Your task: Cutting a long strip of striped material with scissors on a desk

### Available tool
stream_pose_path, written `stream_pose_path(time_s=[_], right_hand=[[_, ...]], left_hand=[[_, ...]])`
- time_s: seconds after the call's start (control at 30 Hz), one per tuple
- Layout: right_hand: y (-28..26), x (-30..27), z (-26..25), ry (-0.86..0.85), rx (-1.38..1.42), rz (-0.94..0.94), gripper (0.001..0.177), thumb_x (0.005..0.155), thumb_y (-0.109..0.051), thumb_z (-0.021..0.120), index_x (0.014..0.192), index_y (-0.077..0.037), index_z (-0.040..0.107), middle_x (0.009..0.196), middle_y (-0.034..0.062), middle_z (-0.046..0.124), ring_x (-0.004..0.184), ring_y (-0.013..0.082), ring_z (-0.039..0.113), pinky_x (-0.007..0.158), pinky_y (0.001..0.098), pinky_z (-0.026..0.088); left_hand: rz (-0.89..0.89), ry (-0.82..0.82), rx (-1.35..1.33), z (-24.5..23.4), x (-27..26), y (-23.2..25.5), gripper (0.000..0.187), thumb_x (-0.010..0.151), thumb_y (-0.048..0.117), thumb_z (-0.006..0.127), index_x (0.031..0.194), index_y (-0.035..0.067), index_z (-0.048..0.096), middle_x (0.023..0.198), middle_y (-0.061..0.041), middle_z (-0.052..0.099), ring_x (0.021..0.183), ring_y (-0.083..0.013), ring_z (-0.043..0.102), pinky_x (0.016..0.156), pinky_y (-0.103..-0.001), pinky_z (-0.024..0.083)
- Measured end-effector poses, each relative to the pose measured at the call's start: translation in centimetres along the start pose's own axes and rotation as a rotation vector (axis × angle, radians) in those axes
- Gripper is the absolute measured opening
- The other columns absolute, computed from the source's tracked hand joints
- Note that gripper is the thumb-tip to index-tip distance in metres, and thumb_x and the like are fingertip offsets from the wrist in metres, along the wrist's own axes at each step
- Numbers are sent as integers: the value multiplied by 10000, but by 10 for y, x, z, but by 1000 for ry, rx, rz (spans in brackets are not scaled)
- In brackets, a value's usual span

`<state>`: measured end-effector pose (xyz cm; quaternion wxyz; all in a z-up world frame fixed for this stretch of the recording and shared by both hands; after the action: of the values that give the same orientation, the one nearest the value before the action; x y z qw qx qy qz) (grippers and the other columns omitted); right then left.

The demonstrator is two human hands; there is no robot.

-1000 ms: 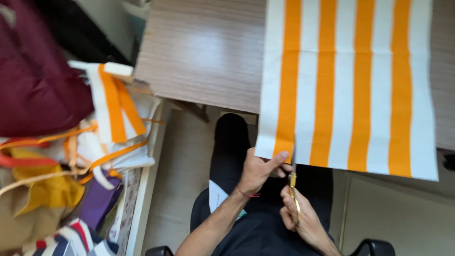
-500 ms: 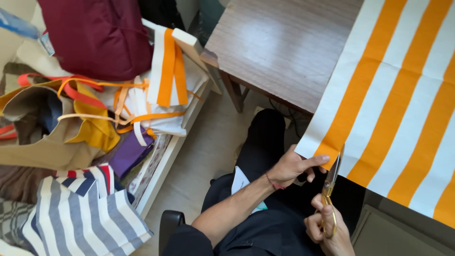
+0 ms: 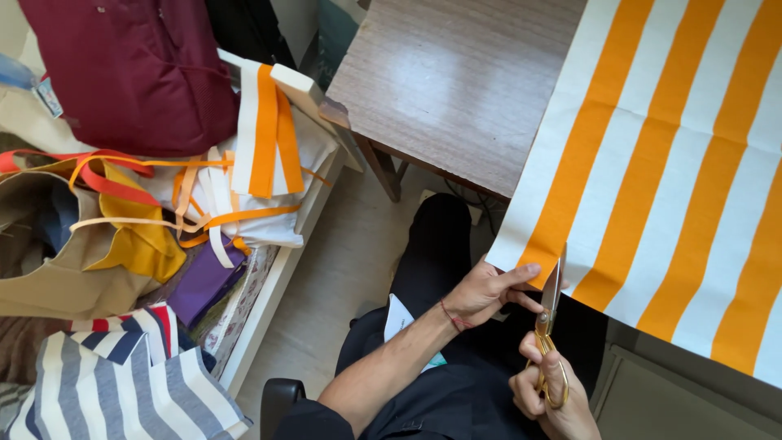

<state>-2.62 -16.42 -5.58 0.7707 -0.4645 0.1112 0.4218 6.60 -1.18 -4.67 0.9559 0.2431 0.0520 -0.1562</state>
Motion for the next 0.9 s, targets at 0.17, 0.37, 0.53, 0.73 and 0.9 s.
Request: stream_pose_path(time_s=[0.17, 0.37, 0.53, 0.73, 0.9], right_hand=[[-6, 0, -1, 9, -238, -69, 571, 1141, -668, 504, 1036, -118, 391, 434, 6, 279, 416, 125, 181, 432, 319, 145], [0, 1, -11, 66, -425, -84, 596, 1101, -717, 514, 1051, -131, 421, 470, 25, 294, 427, 109, 180, 464, 315, 95], [3, 4, -13, 59, -377, -104, 630, 1080, -740, 532, 1035, -128, 389, 481, 12, 285, 441, 96, 156, 473, 311, 73], [4, 4, -17, 55, -362, -105, 649, 1066, -760, 543, 1029, -130, 391, 508, 7, 303, 451, 90, 166, 469, 306, 74], [1, -2, -11, 38, -354, -107, 607, 1086, -715, 571, 1071, -122, 446, 529, 28, 360, 456, 104, 243, 472, 297, 118]], left_hand=[[123, 64, 249, 27, -9, 25, 442, 1195, 230, 750, 1541, -42, 723, 1490, -231, 784, 1410, -338, 776, 908, -331, 751], [78, 247, 513, 1, -10, 18, 413, 1014, 409, 898, 1192, 47, 816, 1054, -101, 868, 802, -195, 855, 716, -220, 669], [76, 321, 674, 2, -16, 21, 434, 985, 434, 890, 1216, 67, 861, 1140, -36, 875, 1000, -105, 806, 866, -260, 678], [27, 362, 828, 7, -21, 22, 408, 980, 448, 874, 1154, 80, 869, 1056, -3, 865, 928, -78, 787, 792, -275, 664], [-87, 416, 819, -6, -26, 11, 494, 899, 452, 919, 1217, 74, 903, 1115, -19, 894, 977, -64, 797, 849, -265, 679]])
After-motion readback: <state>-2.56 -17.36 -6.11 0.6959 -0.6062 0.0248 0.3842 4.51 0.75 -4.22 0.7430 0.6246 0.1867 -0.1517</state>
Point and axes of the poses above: each hand's wrist, its own x-axis towards the middle knuckle, its own z-axis out of the palm, y = z × x, the point moved 8 cm from there along x, towards the middle knuckle
